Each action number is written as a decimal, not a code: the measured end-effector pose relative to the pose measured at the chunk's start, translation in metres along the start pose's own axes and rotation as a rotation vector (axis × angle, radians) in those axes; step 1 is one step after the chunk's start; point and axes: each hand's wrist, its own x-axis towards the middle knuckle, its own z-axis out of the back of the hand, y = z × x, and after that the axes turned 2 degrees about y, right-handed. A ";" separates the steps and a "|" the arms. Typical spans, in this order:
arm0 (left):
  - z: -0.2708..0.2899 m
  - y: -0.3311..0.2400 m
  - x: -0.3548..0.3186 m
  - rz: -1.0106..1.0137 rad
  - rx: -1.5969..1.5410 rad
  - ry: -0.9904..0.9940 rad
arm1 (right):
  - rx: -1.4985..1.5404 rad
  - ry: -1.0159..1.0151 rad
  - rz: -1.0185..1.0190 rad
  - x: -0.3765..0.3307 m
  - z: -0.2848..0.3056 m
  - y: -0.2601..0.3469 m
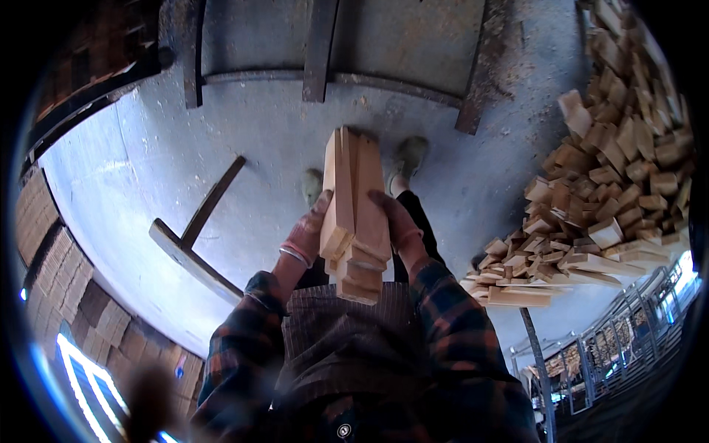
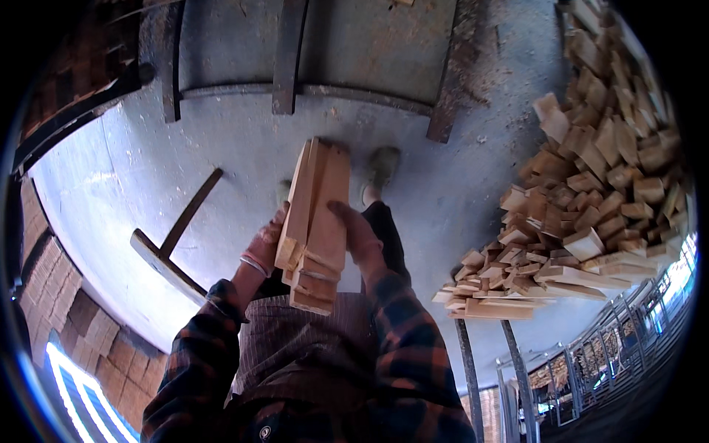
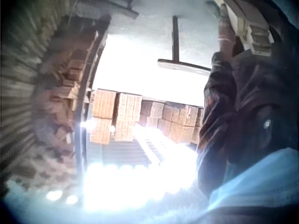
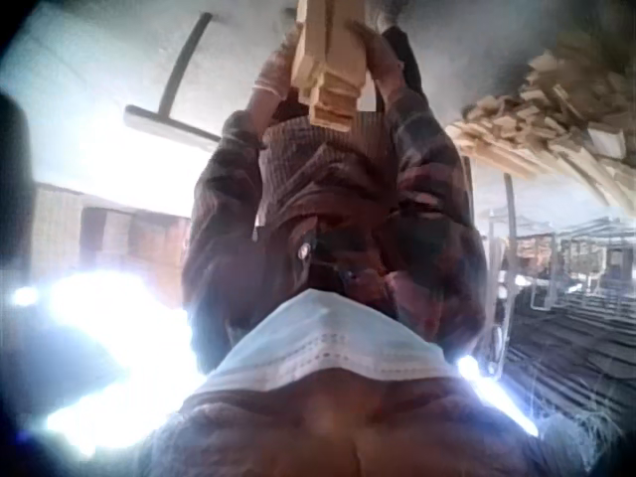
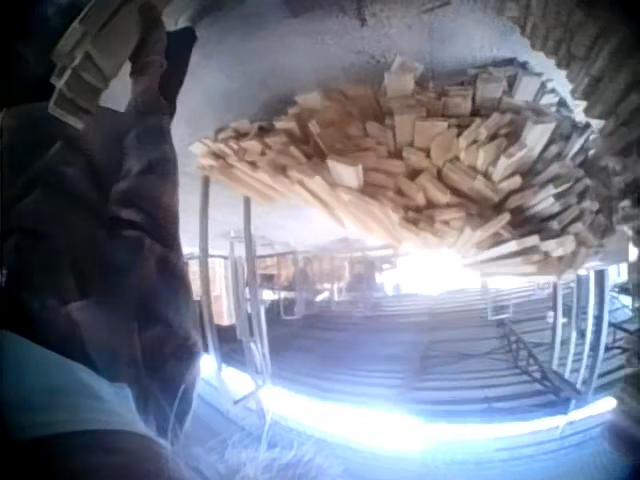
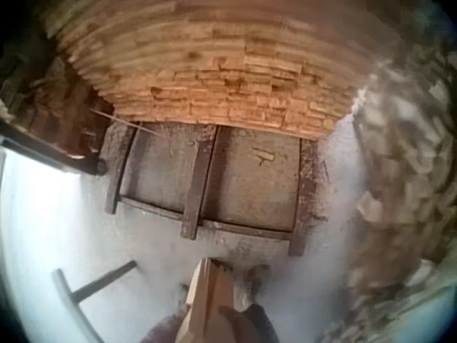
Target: The person stacks wooden planks onto a metal rack in a lumber yard. They pick up planks from a pile, arrange them on the rack, and use a hand truck to move the rack to a new location. The person then continues to stack more planks onto the rack.
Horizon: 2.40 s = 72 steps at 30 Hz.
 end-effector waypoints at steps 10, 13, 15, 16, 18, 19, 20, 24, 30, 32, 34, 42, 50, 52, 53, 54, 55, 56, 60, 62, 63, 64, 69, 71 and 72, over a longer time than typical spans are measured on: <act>-0.045 -0.025 0.008 0.387 -0.461 -0.014 | -0.049 -0.018 0.051 -0.067 -0.037 0.062; -0.037 -0.080 -0.011 -0.049 0.275 -0.048 | -0.024 0.018 0.107 -0.095 -0.042 0.064; -0.032 -0.103 -0.022 0.020 -0.060 -0.117 | -0.135 0.030 0.171 -0.089 -0.042 0.069; -0.012 -0.129 -0.013 0.298 -0.405 -0.043 | -0.182 0.073 0.189 -0.074 -0.028 0.067; 0.017 -0.155 -0.003 0.421 -0.827 -0.145 | -0.284 0.157 0.219 -0.041 -0.009 0.074; 0.016 -0.141 -0.001 0.228 -0.924 -0.222 | -0.342 0.193 0.236 -0.028 -0.009 0.085; 0.011 -0.117 0.002 0.031 -1.008 -0.299 | -0.461 0.242 0.252 -0.012 -0.019 0.103; 0.089 -0.088 0.056 -0.041 -1.420 -0.249 | -0.685 0.405 0.347 0.045 -0.138 0.159; 0.167 0.036 0.140 0.133 -1.685 -0.332 | -1.111 0.604 0.311 0.183 -0.274 0.199; 0.162 0.110 0.175 0.163 -1.726 -0.417 | -1.280 0.593 0.207 0.253 -0.300 0.210; 0.176 0.183 0.202 0.108 -1.816 -0.223 | -1.912 0.189 0.252 0.311 -0.342 0.208; 0.176 0.251 0.238 0.400 -1.755 -0.629 | -2.069 -0.184 0.617 0.367 -0.373 0.132; 0.237 0.168 0.139 0.243 -2.005 -0.366 | -2.568 -0.667 0.879 0.404 -0.340 0.072; 0.228 0.181 0.135 0.198 -2.028 -0.308 | -2.567 -0.530 0.755 0.389 -0.361 0.070; 0.226 0.178 0.144 0.248 -1.975 -0.313 | -2.551 -0.444 0.780 0.379 -0.368 0.079; 0.225 0.171 0.148 0.317 -1.920 -0.294 | -2.523 -0.383 0.782 0.373 -0.365 0.084; 0.232 0.148 0.159 0.404 -1.756 -0.392 | -2.557 -0.367 0.837 0.375 -0.360 0.080; 0.229 0.146 0.168 0.413 -1.728 -0.363 | -2.613 -0.346 0.712 0.374 -0.364 0.085; 0.222 0.135 0.181 0.356 -1.704 -0.282 | -2.752 -0.394 0.533 0.377 -0.372 0.083; 0.219 0.134 0.178 0.318 -1.717 -0.276 | -2.849 -0.386 0.536 0.383 -0.366 0.081; 0.208 0.135 0.178 0.383 -1.735 -0.303 | -2.963 -0.614 0.613 0.406 -0.350 0.077; 0.198 0.138 0.178 0.314 -1.816 -0.255 | -3.047 -0.875 0.659 0.430 -0.334 0.076; 0.219 0.128 0.178 0.474 -1.831 -0.363 | -2.615 -0.259 1.039 0.376 -0.358 0.095; 0.220 0.124 0.183 0.514 -1.852 -0.392 | -2.641 -0.196 0.821 0.368 -0.371 0.106; 0.218 0.125 0.184 0.535 -1.861 -0.376 | -2.650 -0.164 0.713 0.366 -0.374 0.111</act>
